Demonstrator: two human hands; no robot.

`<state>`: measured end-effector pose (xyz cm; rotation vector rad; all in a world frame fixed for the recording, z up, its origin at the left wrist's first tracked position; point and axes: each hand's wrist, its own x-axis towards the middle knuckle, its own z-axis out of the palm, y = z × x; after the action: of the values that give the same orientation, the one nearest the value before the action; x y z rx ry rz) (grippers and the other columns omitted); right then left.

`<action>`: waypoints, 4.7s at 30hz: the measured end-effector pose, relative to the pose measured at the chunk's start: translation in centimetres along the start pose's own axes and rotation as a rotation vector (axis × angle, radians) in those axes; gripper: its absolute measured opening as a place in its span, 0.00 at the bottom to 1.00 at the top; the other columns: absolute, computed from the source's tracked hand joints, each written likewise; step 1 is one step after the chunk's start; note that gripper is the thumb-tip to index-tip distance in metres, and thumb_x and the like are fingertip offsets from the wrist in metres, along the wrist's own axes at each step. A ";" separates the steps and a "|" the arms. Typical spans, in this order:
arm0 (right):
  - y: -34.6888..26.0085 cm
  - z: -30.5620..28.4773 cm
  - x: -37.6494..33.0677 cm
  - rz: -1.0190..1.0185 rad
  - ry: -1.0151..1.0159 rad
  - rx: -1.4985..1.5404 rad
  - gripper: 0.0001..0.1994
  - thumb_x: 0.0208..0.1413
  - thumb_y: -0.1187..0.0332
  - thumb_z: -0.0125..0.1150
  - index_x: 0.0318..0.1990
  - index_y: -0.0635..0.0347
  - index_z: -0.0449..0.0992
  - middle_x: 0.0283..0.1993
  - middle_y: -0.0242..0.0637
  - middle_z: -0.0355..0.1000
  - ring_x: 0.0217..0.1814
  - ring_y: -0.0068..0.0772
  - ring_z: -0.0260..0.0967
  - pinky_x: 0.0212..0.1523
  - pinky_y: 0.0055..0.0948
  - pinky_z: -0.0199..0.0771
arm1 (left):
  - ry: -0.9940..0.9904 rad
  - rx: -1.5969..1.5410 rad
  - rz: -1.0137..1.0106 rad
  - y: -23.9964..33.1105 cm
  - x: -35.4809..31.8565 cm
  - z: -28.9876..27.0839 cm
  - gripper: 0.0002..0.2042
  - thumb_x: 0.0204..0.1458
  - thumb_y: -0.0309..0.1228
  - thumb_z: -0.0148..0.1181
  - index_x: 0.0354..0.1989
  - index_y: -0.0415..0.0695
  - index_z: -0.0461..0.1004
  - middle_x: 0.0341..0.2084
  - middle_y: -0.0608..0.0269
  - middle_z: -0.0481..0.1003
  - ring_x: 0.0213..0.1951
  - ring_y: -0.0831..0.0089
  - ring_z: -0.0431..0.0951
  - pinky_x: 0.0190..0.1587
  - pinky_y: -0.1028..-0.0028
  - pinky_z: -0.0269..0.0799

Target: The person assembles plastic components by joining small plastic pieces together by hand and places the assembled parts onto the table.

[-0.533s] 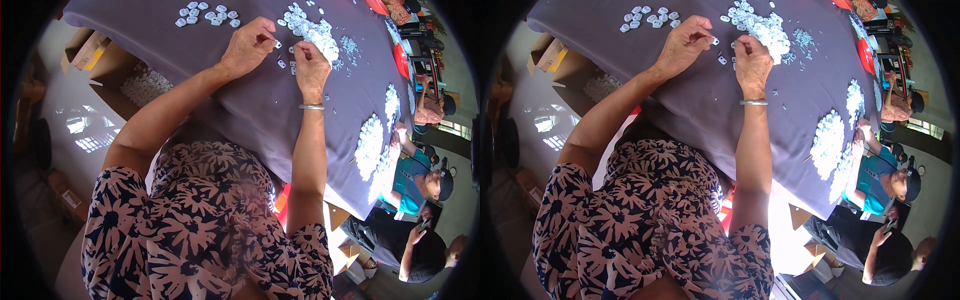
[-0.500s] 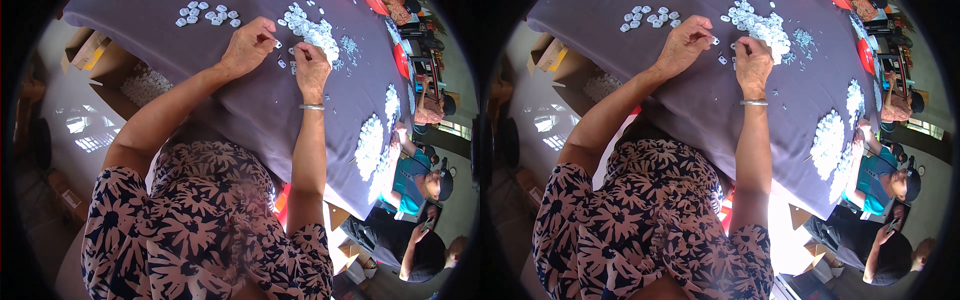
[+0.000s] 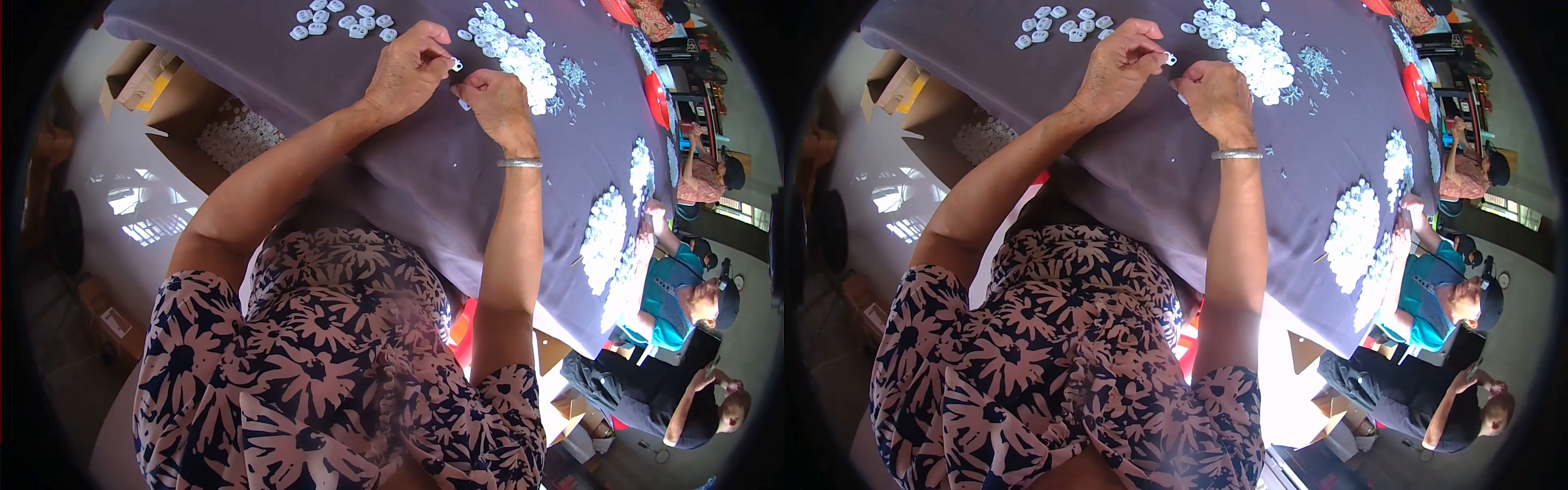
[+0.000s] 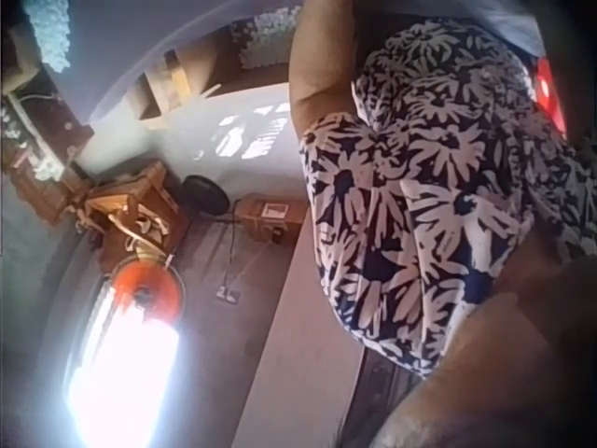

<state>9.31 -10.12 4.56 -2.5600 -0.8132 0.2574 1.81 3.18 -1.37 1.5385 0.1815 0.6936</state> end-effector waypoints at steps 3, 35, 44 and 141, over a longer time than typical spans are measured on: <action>0.7 0.2 0.3 -0.084 -0.054 0.027 0.10 0.46 0.64 0.66 0.28 0.63 0.79 0.19 0.30 0.71 0.22 0.19 0.63 0.25 0.24 0.64 | -0.040 -0.057 -0.047 0.5 -0.2 0.0 0.12 0.52 0.20 0.57 0.45 0.41 0.66 0.29 0.67 0.73 0.30 0.82 0.74 0.35 0.82 0.70; -0.1 3.1 0.1 -0.121 0.216 1.097 0.07 0.55 0.70 0.62 0.36 0.66 0.76 0.22 0.28 0.68 0.21 0.17 0.63 0.22 0.18 0.64 | -0.052 -0.138 -0.012 1.3 -0.3 0.0 0.13 0.51 0.20 0.58 0.44 0.39 0.65 0.26 0.63 0.76 0.30 0.80 0.75 0.35 0.79 0.72; -0.8 3.6 0.0 -0.153 0.214 0.994 0.06 0.57 0.71 0.58 0.34 0.66 0.74 0.23 0.29 0.67 0.21 0.18 0.64 0.22 0.20 0.72 | 0.018 -0.092 0.422 -2.2 1.0 0.2 0.07 0.50 0.19 0.57 0.37 0.38 0.68 0.31 0.65 0.71 0.31 0.81 0.72 0.34 0.80 0.70; 2.6 1.3 0.6 -0.346 0.532 -0.309 0.05 0.47 0.68 0.58 0.27 0.58 0.77 0.27 0.34 0.73 0.28 0.40 0.72 0.30 0.37 0.73 | 0.008 -0.070 -0.057 1.0 -0.2 0.1 0.08 0.50 0.22 0.57 0.39 0.41 0.67 0.25 0.63 0.75 0.27 0.80 0.75 0.32 0.79 0.72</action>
<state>10.75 -11.21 2.20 -2.5055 -1.1135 -0.6737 1.36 2.90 -0.50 1.4590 0.2039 0.6545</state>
